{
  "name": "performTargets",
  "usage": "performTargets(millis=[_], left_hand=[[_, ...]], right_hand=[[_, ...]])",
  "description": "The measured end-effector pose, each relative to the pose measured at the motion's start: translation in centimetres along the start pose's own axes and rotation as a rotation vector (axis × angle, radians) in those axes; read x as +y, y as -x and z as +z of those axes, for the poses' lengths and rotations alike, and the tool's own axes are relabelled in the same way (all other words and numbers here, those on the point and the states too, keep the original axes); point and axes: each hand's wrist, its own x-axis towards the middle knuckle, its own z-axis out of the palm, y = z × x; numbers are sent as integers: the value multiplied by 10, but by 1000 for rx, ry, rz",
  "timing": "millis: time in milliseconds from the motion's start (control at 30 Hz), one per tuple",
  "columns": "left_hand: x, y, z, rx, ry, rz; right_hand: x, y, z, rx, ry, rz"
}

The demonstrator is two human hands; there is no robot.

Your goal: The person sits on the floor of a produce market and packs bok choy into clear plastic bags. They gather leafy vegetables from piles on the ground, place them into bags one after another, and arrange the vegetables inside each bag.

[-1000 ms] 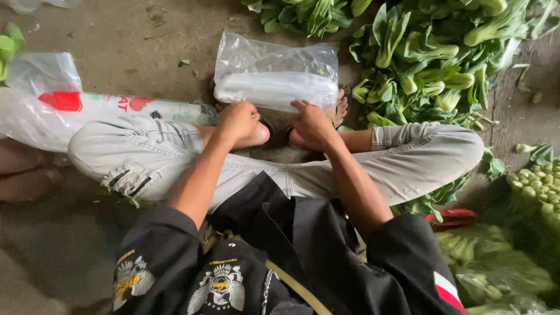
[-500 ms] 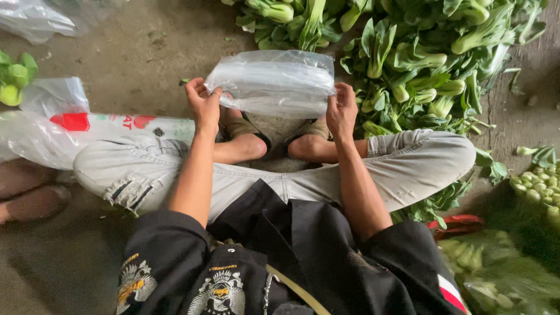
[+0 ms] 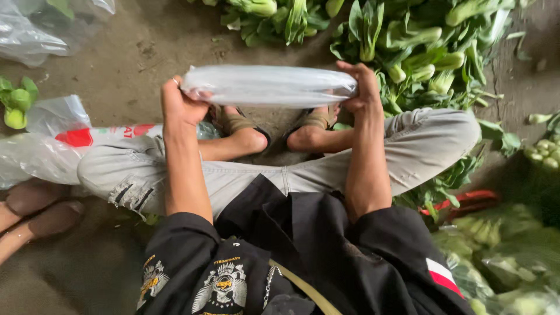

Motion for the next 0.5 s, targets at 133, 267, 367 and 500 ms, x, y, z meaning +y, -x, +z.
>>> performTargets(millis=[133, 267, 367, 500], left_hand=[[16, 18, 25, -3, -63, 13], [10, 32, 46, -117, -473, 207], [-15, 27, 48, -186, -1069, 610], [-60, 27, 45, 55, -1482, 1112]], right_hand=[[-1, 4, -7, -105, -35, -56], [2, 2, 9, -5, 117, -232], [12, 10, 29, 354, 574, -583], [59, 38, 65, 337, 1068, -1329]])
